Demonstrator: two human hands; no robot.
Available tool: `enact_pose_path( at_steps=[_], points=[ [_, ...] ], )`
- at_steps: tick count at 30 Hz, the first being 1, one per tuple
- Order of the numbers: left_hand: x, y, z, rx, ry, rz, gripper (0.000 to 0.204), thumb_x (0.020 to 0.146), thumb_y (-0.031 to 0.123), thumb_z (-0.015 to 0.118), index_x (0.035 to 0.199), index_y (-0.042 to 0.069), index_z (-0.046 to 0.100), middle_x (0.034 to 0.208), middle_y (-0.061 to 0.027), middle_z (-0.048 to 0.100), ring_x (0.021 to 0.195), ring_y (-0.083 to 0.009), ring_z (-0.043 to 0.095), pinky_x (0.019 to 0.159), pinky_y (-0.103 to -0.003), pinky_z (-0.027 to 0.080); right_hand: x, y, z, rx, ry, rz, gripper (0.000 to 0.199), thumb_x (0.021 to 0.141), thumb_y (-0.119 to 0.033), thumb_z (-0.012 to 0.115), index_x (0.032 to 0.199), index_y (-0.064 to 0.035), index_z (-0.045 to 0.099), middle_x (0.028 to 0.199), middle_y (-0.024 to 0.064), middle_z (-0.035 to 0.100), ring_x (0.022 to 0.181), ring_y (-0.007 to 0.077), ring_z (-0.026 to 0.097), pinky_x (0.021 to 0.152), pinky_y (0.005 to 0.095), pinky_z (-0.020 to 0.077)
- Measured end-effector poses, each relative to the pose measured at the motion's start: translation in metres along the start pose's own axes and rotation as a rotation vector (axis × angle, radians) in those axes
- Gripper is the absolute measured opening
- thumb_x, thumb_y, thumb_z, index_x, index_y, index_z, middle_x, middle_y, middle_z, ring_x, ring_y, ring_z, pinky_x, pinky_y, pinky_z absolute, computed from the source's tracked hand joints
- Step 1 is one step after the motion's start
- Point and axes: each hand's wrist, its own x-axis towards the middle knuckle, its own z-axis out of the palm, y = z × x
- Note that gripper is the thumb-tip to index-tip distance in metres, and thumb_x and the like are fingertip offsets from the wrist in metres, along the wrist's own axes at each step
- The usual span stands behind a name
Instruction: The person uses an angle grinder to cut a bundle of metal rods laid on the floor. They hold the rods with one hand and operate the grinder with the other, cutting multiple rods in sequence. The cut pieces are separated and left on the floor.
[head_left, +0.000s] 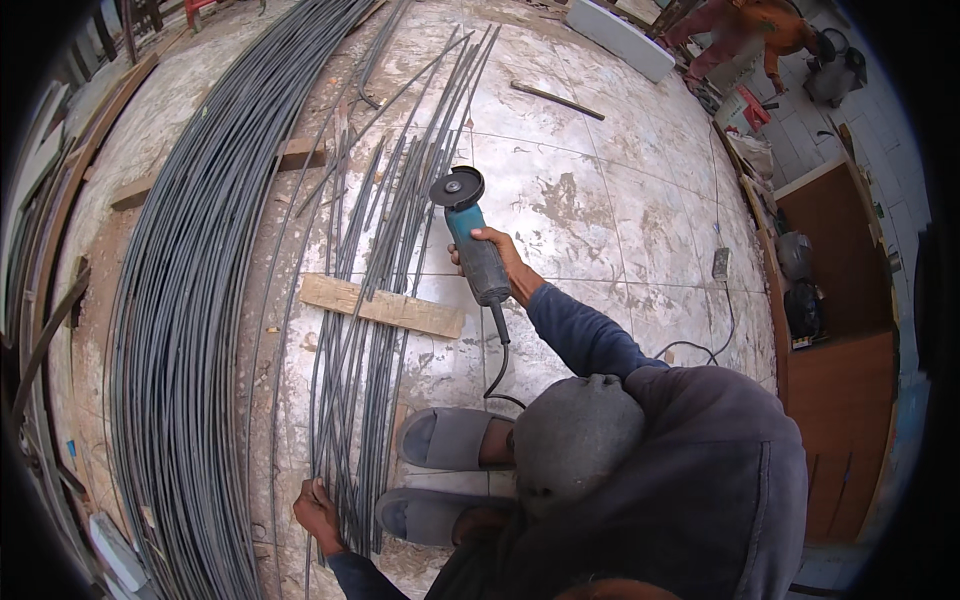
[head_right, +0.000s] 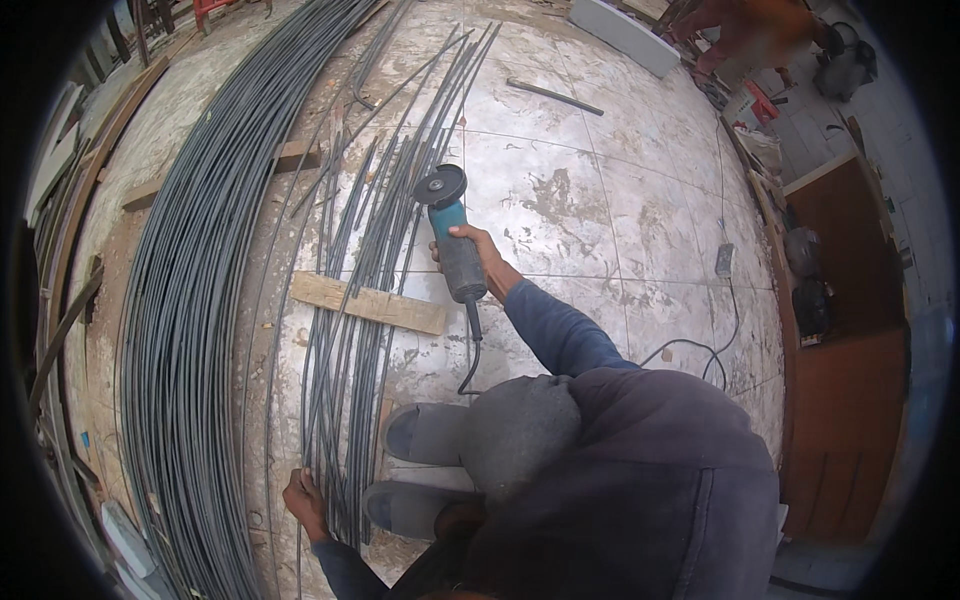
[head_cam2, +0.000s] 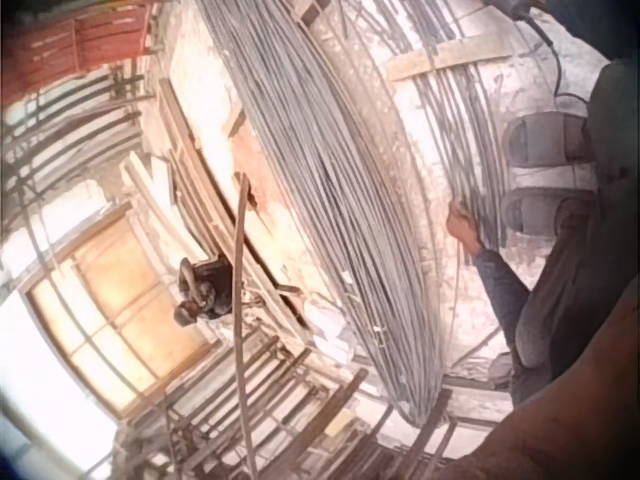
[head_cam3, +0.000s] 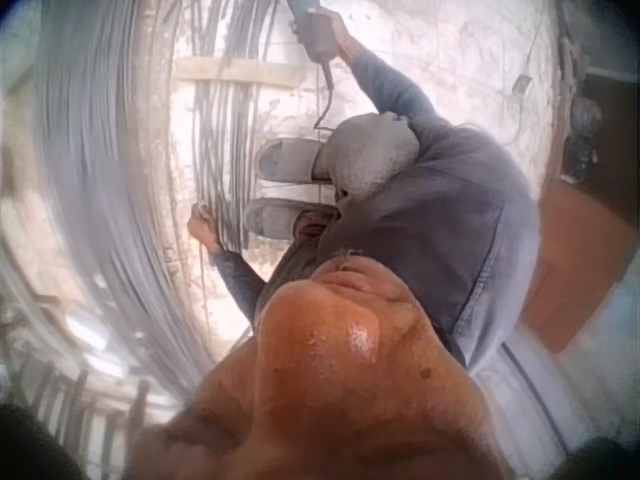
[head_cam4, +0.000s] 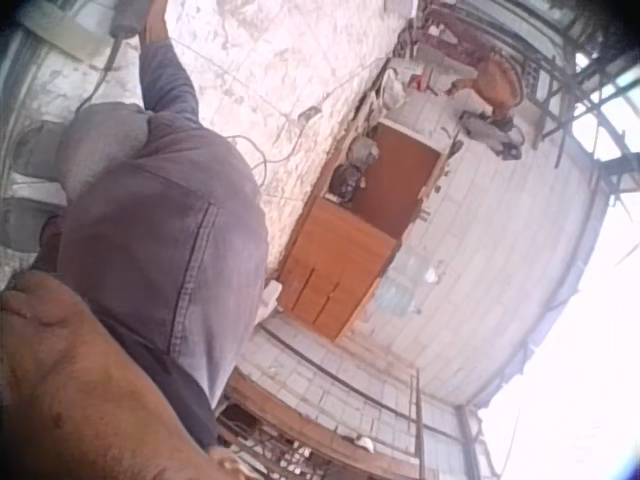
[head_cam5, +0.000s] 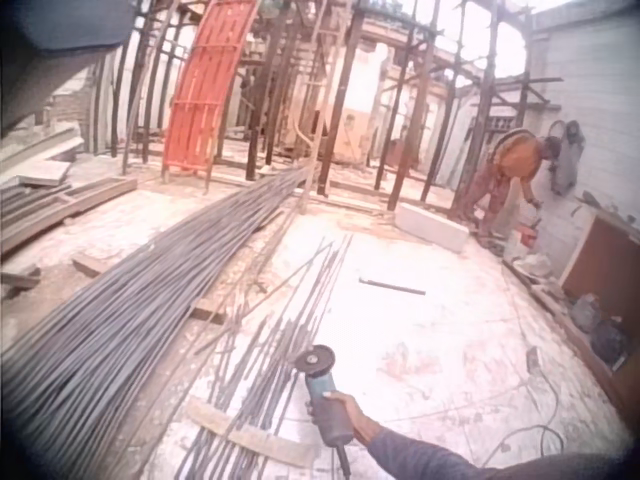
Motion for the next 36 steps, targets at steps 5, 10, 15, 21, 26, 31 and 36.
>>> enact_pose_path(
  at_steps=[5, 10, 15, 21, 26, 31, 36],
  points=[
    [-0.006, -0.013, 0.01, 0.02, -0.012, -0.043, 0.033, 0.1, 0.028, 0.053, 0.085, 0.002, 0.066, 0.068, -0.0254, 0.06, 0.06, -0.0438, 0.059, 0.053, -0.048, 0.043, 0.01, 0.001, -0.013, -0.017, 0.096, -0.035, 0.057, 0.082, -0.033, 0.063, 0.119, 0.0081, 0.049, 0.094, 0.0178, 0.064, 0.076, 0.0263, 0.066, 0.069, 0.038, 0.0578],
    [0.002, -0.001, 0.015, 0.046, -0.02, -0.003, 0.039, 0.102, 0.03, 0.05, 0.079, 0.0, 0.062, 0.059, -0.0224, 0.054, 0.052, -0.0384, 0.054, 0.05, -0.047, 0.039, 0.011, -0.002, -0.056, 0.082, 0.092, 0.038, 0.054, 0.083, -0.036, 0.061, 0.112, 0.0089, 0.055, 0.091, 0.0172, 0.065, 0.074, 0.027, 0.066, 0.067, 0.0376, 0.0567],
    [-0.007, -0.018, 0.016, 0.089, -0.006, 0.035, 0.042, 0.103, 0.033, 0.044, 0.079, 0.002, 0.059, 0.059, -0.021, 0.052, 0.049, -0.0371, 0.051, 0.048, -0.046, 0.037, 0.01, 0.0, -0.05, -0.002, 0.142, -0.092, 0.058, 0.081, -0.033, 0.064, 0.123, 0.0043, 0.047, 0.093, 0.0181, 0.065, 0.074, 0.0279, 0.065, 0.068, 0.0403, 0.0557],
    [-0.013, -0.013, 0.01, 0.002, 0.047, 0.128, 0.05, 0.104, 0.043, 0.037, 0.076, 0.007, 0.057, 0.058, -0.0169, 0.05, 0.048, -0.0348, 0.045, 0.046, -0.045, 0.035, 0.0, 0.003, -0.06, 0.124, 0.176, -0.036, 0.06, 0.082, -0.038, 0.063, 0.119, 0.0066, 0.05, 0.091, 0.0176, 0.064, 0.074, 0.0281, 0.065, 0.07, 0.0408, 0.0556],
    [-0.01, -0.016, 0.015, -0.065, 0.042, 0.157, 0.053, 0.105, 0.046, 0.036, 0.074, 0.008, 0.055, 0.057, -0.0157, 0.047, 0.047, -0.032, 0.043, 0.045, -0.045, 0.033, -0.017, -0.007, -0.072, -0.048, 0.279, 0.088, 0.064, 0.081, -0.044, 0.065, 0.116, 0.0083, 0.053, 0.096, 0.0203, 0.065, 0.079, 0.0297, 0.066, 0.07, 0.0405, 0.0564],
    [-0.006, -0.02, 0.023, -0.053, 0.059, 0.161, 0.052, 0.103, 0.047, 0.038, 0.076, 0.007, 0.058, 0.059, -0.0158, 0.051, 0.05, -0.0313, 0.051, 0.047, -0.043, 0.038, -0.027, -0.009, -0.056, -0.591, 0.518, 0.078, 0.079, 0.076, -0.053, 0.071, 0.122, 0.0089, 0.054, 0.104, 0.0219, 0.065, 0.086, 0.0315, 0.067, 0.072, 0.0406, 0.0561],
    [0.0, -0.017, 0.021, 0.123, -0.106, -0.077, 0.038, 0.102, 0.027, 0.046, 0.078, 0.0, 0.057, 0.06, -0.0233, 0.052, 0.05, -0.0402, 0.053, 0.049, -0.047, 0.037, -0.023, -0.021, -0.051, -1.277, 0.616, 0.077, 0.088, 0.068, -0.063, 0.075, 0.115, 0.011, 0.064, 0.107, 0.0251, 0.068, 0.092, 0.032, 0.069, 0.08, 0.0397, 0.0544]
  ],
)
